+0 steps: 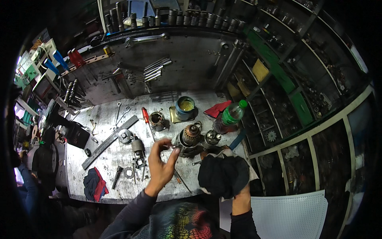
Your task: The person disassembles and reassembles a small electric motor on a workbench, using a cordless drill to tighten components and a bench grinder to smooth a small metal part. The person handles motor parts, a drill, and a grinder, and wipes parts with a cloth.
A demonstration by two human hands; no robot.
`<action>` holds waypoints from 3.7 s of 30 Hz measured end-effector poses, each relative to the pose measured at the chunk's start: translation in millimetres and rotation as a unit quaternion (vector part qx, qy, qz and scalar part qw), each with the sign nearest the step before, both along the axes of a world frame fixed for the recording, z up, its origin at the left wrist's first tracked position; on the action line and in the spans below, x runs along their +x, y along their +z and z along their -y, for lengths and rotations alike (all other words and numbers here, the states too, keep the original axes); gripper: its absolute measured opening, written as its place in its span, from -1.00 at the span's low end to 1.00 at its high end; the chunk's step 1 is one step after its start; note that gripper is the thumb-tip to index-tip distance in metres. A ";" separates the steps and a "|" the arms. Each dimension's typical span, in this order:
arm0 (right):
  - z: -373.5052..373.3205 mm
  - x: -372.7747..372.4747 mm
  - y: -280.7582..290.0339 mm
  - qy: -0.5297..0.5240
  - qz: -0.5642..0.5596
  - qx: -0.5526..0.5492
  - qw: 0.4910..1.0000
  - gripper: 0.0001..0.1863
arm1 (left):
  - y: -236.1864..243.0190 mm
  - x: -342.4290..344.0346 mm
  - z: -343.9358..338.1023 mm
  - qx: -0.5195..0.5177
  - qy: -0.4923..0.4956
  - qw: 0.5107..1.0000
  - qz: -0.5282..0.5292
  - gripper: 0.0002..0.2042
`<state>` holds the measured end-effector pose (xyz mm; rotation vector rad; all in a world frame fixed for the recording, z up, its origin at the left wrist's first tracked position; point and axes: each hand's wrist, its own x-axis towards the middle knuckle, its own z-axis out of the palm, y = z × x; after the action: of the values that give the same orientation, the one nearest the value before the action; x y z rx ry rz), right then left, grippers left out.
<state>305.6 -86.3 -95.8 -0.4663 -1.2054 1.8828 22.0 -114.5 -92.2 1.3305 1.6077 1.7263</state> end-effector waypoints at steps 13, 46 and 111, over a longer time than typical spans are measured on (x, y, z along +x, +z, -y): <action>50.8 -95.0 28.4 -0.219 0.417 0.394 0.789 -0.53 | -21.6 42.6 43.2 -0.187 -0.230 0.857 0.421 -0.80; -55.2 -125.2 182.6 -0.026 0.523 0.510 0.683 -0.48 | 2.2 5.2 -53.5 0.073 -0.140 0.987 -0.042 -0.35; 1.0 -128.4 23.3 -0.372 0.413 0.520 0.648 -0.56 | -9.6 -11.6 -39.1 -0.067 -0.186 0.980 -0.001 0.06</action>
<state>177.2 -87.3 -72.5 -0.9720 -1.9904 0.0123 10.4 -75.4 -101.8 1.4569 1.3451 1.3692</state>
